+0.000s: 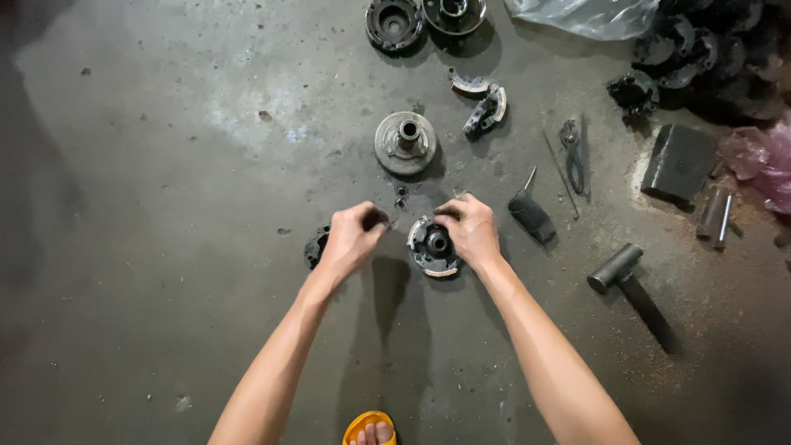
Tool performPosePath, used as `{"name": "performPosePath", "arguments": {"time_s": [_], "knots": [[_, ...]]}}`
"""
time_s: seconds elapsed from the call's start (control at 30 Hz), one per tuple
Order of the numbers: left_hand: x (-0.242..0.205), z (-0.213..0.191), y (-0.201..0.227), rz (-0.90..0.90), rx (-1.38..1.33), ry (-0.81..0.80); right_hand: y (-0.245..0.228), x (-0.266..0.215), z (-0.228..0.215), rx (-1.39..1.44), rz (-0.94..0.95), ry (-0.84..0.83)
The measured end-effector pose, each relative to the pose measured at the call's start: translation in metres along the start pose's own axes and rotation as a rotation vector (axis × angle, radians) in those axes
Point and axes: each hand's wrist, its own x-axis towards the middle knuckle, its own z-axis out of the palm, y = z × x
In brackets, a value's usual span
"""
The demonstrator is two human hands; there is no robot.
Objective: The person assembles mechanical components on the floor, fitting small metal pieces into a circular housing. They use a hammer to tap a part into place and later use pliers to adjust a spring mechanism within the assembly.
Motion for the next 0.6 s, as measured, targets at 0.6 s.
{"name": "performPosePath", "arguments": {"time_s": [0.6], "knots": [[-0.040, 0.081, -0.040, -0.177, -0.264, 0.013, -0.018, -0.018, -0.001, -0.618, -0.352, 0.057]]}}
